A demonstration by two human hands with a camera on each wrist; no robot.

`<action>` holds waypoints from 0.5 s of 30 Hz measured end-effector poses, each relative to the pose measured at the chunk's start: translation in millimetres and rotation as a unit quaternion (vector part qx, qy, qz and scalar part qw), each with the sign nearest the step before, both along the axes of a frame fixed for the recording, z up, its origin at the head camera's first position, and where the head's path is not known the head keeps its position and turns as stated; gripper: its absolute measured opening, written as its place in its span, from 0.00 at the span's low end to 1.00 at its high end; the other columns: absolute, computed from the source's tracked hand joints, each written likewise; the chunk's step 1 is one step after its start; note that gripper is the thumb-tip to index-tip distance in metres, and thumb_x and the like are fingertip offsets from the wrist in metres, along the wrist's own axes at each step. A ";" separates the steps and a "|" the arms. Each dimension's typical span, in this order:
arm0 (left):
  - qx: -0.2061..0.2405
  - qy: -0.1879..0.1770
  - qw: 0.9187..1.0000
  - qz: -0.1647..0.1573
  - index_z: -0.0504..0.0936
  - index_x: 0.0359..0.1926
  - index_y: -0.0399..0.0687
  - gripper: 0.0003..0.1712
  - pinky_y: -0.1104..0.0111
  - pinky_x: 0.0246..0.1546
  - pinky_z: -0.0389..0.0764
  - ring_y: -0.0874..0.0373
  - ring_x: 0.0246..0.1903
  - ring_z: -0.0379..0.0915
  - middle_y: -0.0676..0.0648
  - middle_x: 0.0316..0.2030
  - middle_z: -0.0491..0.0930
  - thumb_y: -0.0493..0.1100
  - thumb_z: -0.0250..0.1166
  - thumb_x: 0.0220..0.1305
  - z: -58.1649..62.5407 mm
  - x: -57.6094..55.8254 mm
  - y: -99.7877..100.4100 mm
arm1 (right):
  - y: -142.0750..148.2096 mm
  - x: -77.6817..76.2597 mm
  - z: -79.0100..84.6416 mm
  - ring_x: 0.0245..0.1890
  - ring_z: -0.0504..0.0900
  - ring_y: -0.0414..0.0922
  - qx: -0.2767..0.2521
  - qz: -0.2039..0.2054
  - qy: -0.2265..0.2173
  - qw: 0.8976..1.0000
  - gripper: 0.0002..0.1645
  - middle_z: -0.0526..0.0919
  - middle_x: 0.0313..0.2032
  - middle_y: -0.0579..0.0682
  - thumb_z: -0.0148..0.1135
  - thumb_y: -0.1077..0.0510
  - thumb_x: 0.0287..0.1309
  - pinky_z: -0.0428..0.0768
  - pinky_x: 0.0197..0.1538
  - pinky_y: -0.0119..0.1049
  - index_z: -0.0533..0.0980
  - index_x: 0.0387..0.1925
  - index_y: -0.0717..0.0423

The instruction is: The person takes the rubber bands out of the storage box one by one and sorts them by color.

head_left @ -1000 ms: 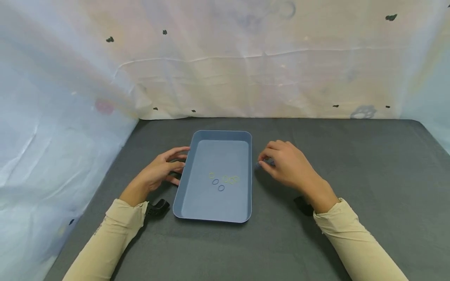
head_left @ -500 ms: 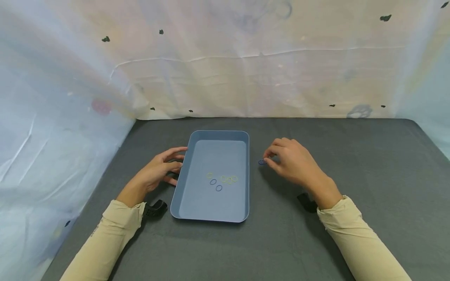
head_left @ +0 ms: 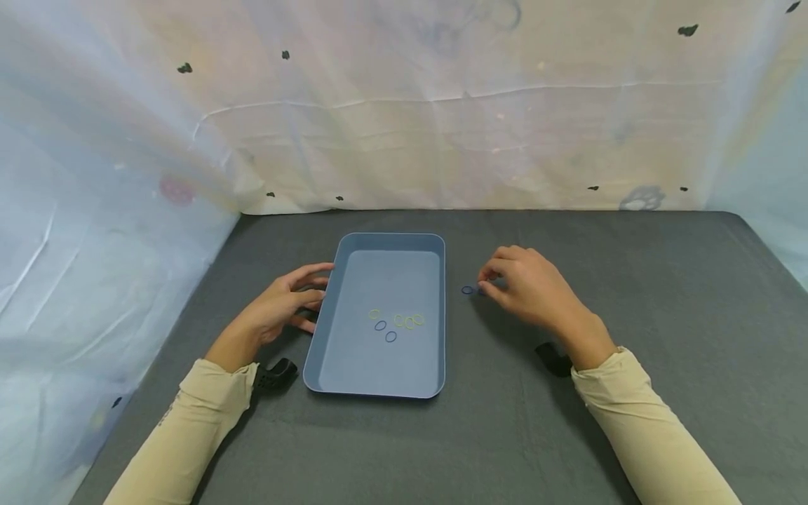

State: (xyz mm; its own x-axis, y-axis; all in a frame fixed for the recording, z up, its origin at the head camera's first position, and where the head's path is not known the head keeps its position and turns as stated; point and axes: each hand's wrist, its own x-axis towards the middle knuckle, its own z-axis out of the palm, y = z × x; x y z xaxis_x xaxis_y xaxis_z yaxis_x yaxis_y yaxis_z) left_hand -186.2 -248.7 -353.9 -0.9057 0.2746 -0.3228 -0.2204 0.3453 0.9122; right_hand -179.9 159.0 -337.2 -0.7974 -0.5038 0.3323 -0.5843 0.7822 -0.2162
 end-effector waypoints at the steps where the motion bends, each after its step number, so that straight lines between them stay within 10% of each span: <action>1: 0.000 0.000 1.000 0.000 0.58 0.77 0.58 0.34 0.51 0.37 0.88 0.43 0.53 0.77 0.37 0.73 0.60 0.39 0.55 0.74 0.4 0.1 0.2 | 0.6 -0.4 -0.2 0.35 0.80 0.47 0.001 0.001 0.000 1.000 0.04 0.84 0.36 0.48 0.71 0.56 0.58 0.79 0.46 0.49 0.85 0.33 0.52; 15: 0.013 0.002 1.000 -0.010 0.57 0.77 0.56 0.35 0.53 0.35 0.88 0.49 0.48 0.79 0.37 0.73 0.59 0.39 0.56 0.74 0.7 1.4 -1.2 | 8.7 -3.7 -0.9 0.35 0.80 0.47 0.016 -0.017 -0.007 1.000 0.04 0.83 0.35 0.49 0.70 0.55 0.59 0.79 0.45 0.49 0.86 0.33 0.52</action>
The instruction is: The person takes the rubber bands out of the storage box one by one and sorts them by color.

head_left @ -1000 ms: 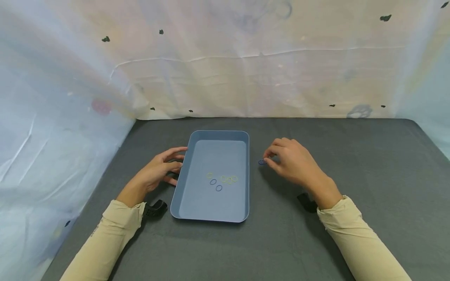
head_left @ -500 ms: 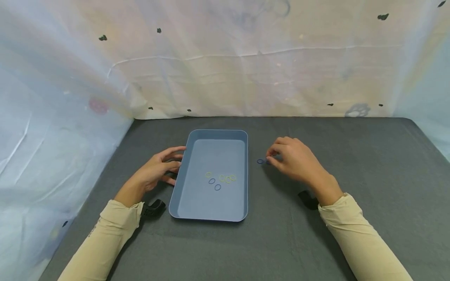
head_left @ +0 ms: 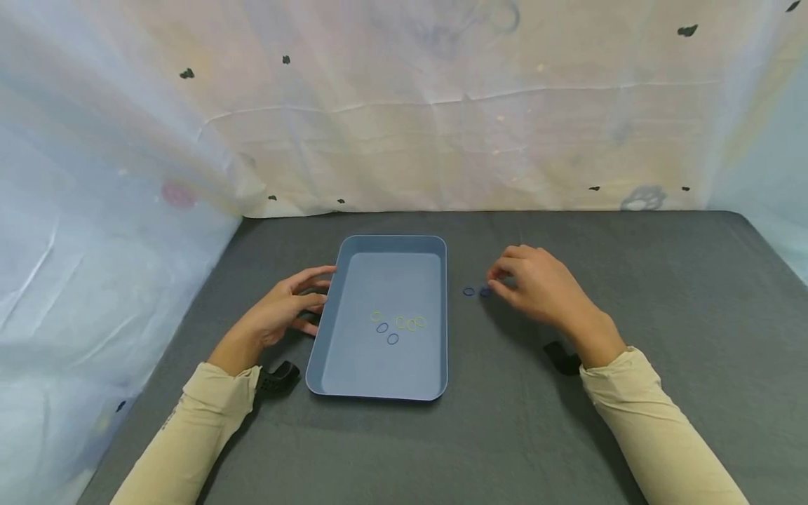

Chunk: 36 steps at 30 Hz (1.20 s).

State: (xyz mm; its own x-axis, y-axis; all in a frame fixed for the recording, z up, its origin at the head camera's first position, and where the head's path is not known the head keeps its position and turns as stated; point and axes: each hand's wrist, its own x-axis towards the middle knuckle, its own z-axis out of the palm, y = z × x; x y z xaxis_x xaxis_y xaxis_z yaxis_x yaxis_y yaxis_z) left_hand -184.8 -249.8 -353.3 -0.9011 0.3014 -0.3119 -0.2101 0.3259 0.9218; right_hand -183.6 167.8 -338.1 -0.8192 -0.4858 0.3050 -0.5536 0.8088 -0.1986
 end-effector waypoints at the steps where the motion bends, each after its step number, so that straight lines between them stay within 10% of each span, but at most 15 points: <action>1: 0.001 0.000 1.000 -0.001 0.57 0.77 0.56 0.35 0.53 0.35 0.88 0.49 0.48 0.79 0.37 0.73 0.59 0.39 0.56 0.74 -0.3 0.1 0.1 | 0.6 0.5 0.1 0.35 0.79 0.47 0.002 -0.001 0.000 1.000 0.04 0.83 0.35 0.48 0.70 0.56 0.59 0.78 0.45 0.49 0.86 0.33 0.52; 36: -0.002 0.005 1.000 0.001 0.56 0.77 0.57 0.35 0.54 0.35 0.88 0.50 0.47 0.78 0.37 0.73 0.58 0.38 0.55 0.74 0.8 0.4 1.6 | 22.1 -7.6 -7.3 0.34 0.80 0.46 0.014 -0.016 -0.050 0.999 0.03 0.84 0.36 0.48 0.69 0.56 0.60 0.79 0.38 0.45 0.86 0.34 0.51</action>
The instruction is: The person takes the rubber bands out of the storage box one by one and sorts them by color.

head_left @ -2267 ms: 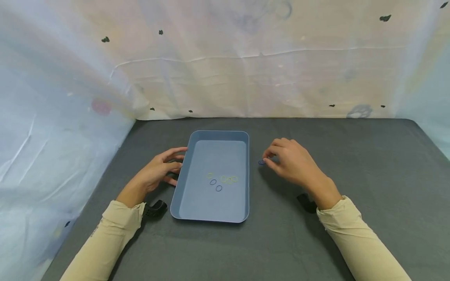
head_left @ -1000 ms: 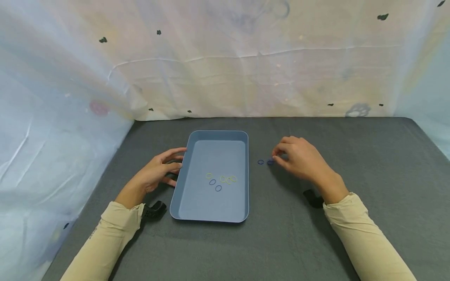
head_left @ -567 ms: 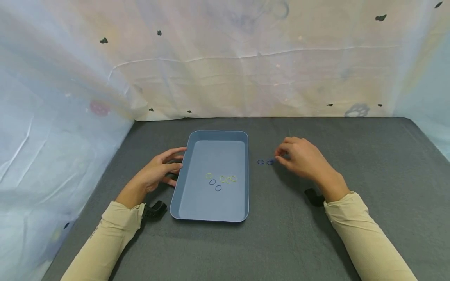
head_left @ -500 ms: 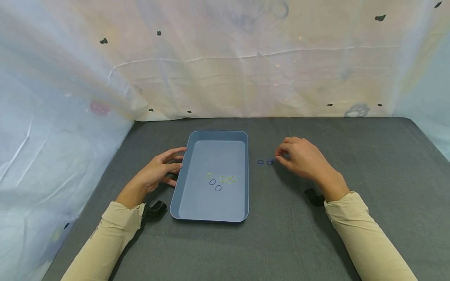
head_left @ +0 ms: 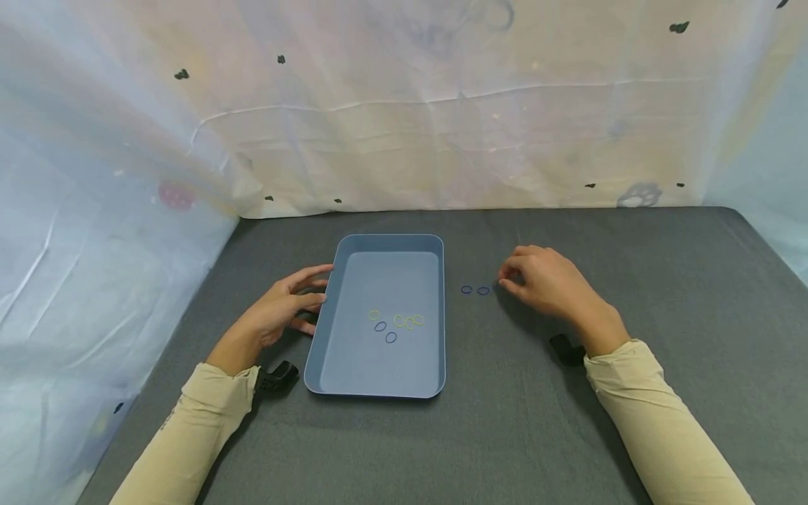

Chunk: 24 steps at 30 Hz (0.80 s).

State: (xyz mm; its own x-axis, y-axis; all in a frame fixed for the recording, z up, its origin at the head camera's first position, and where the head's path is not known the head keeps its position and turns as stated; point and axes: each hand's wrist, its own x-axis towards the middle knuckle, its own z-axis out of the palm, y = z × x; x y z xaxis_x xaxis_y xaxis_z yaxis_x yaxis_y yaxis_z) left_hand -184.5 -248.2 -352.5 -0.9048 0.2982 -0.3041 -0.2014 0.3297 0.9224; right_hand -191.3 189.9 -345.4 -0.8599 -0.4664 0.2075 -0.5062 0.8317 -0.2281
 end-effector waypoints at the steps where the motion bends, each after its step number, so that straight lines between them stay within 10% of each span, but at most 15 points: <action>1: 0.001 0.000 1.000 0.000 0.56 0.78 0.57 0.35 0.54 0.35 0.88 0.51 0.47 0.78 0.37 0.73 0.58 0.38 0.55 0.74 0.0 0.2 0.2 | 0.3 0.0 -0.1 0.34 0.80 0.46 0.001 -0.001 -0.002 1.000 0.03 0.84 0.36 0.48 0.69 0.56 0.60 0.79 0.38 0.45 0.86 0.34 0.51; 24: -0.005 0.004 1.000 -0.003 0.56 0.78 0.57 0.35 0.53 0.36 0.88 0.50 0.49 0.77 0.37 0.73 0.58 0.39 0.56 0.74 -0.6 0.3 -0.3 | 6.2 -1.8 -5.5 0.32 0.78 0.43 0.008 0.001 -0.027 1.000 0.03 0.82 0.35 0.47 0.68 0.56 0.61 0.78 0.37 0.43 0.85 0.34 0.50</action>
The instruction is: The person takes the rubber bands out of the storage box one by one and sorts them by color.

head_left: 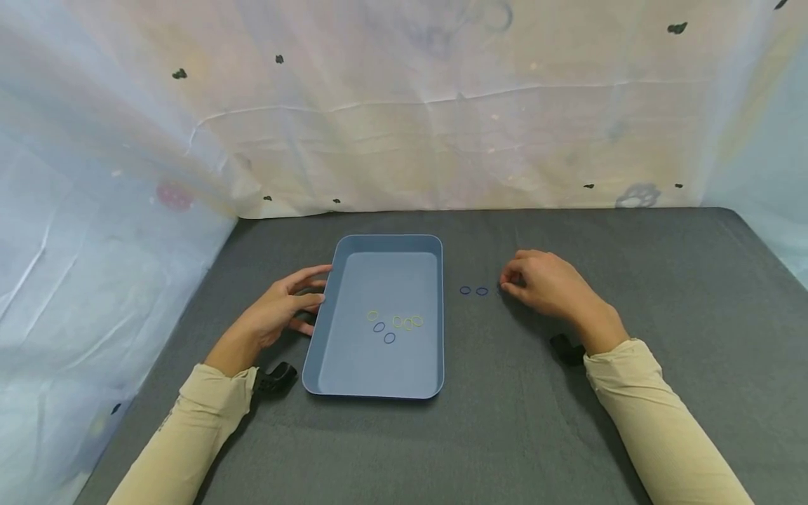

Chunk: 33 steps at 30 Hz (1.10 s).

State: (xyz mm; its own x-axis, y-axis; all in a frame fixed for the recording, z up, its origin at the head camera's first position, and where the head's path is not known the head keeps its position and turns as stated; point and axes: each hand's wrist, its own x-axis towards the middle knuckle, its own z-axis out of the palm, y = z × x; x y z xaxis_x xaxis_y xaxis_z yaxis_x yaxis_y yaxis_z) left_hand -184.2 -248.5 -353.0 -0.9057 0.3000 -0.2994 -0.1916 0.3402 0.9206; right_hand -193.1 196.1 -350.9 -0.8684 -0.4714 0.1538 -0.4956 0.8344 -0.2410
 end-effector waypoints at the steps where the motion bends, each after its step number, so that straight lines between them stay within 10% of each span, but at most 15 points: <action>1: -0.001 0.000 1.000 0.000 0.56 0.78 0.58 0.35 0.54 0.36 0.88 0.49 0.49 0.77 0.37 0.73 0.58 0.39 0.56 0.74 0.0 -0.1 -0.1 | 0.2 -0.2 -0.3 0.32 0.79 0.43 0.000 0.000 -0.001 1.000 0.03 0.82 0.35 0.47 0.68 0.56 0.61 0.78 0.37 0.43 0.85 0.34 0.50; 33: 0.000 0.006 1.000 0.002 0.56 0.77 0.56 0.35 0.55 0.34 0.88 0.51 0.47 0.78 0.36 0.73 0.59 0.39 0.56 0.74 0.8 0.8 0.6 | 1.2 -2.1 -1.6 0.33 0.80 0.44 0.007 -0.025 -0.027 0.999 0.04 0.83 0.36 0.48 0.67 0.56 0.62 0.79 0.40 0.47 0.86 0.35 0.50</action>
